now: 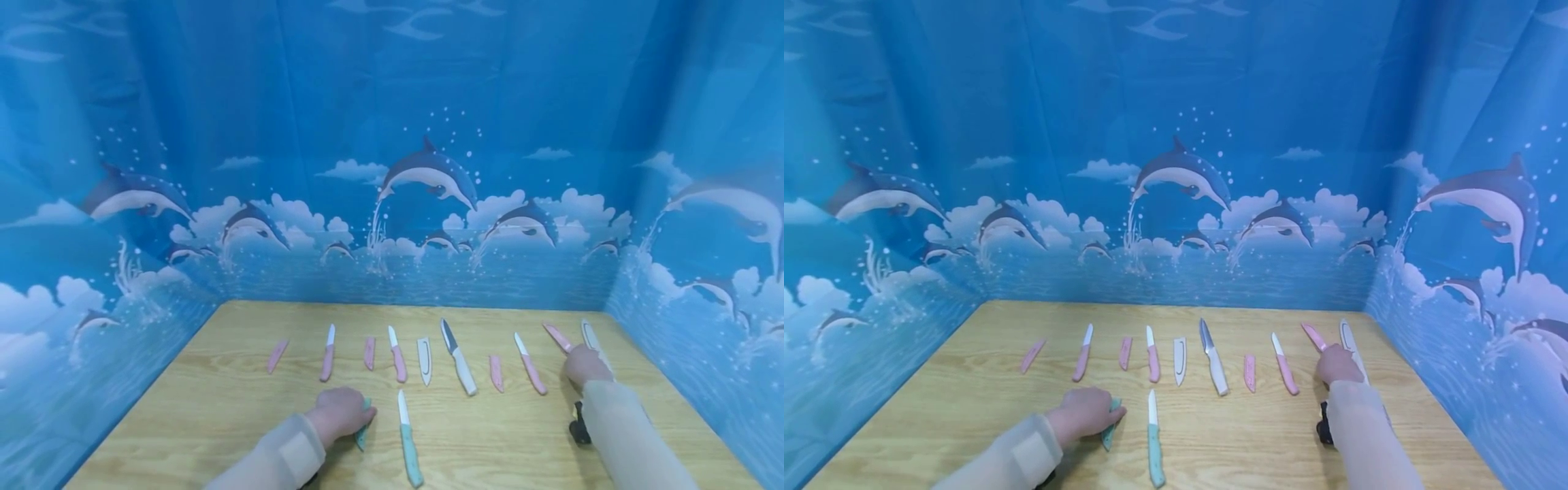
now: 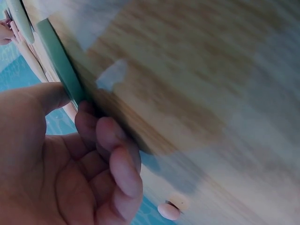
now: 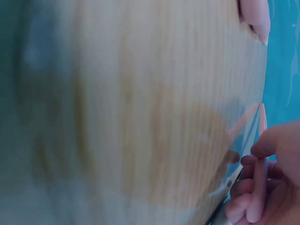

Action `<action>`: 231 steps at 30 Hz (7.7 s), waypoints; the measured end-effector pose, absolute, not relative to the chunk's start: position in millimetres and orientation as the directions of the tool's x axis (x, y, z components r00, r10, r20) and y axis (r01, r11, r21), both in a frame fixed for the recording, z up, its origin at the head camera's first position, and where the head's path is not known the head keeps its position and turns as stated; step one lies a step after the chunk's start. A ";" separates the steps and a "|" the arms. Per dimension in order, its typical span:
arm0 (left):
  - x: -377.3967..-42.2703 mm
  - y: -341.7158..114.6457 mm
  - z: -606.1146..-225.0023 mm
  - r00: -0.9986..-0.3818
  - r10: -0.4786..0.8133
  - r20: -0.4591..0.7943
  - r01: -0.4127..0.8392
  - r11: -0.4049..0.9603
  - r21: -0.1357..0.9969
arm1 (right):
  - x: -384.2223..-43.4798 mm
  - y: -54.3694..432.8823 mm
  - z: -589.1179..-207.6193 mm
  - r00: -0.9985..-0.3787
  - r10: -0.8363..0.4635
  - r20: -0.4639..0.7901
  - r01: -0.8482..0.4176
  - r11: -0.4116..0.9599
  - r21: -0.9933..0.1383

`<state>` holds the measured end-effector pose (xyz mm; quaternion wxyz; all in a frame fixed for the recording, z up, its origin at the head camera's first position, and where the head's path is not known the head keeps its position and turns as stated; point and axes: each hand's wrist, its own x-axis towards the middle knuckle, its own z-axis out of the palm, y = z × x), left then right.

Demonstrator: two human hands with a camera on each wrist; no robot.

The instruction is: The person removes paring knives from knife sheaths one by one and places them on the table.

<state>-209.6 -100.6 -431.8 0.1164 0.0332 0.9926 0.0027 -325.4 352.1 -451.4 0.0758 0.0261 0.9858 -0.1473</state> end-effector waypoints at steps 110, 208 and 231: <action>-217.4 -27.6 -399.5 -0.937 0.317 0.143 0.338 0.929 0.150 | -224.2 187.1 -392.0 -0.957 -0.263 0.124 -0.291 0.844 -0.451; -189.3 -23.7 -405.6 -0.802 0.502 0.322 0.577 0.792 0.202 | -194.6 185.4 -381.7 -0.838 -0.519 0.168 -0.529 0.697 -0.484; -188.9 -24.9 -405.0 -0.804 0.511 0.306 0.581 0.783 0.220 | -193.5 187.4 -378.5 -0.831 -0.540 0.132 -0.524 0.683 -0.508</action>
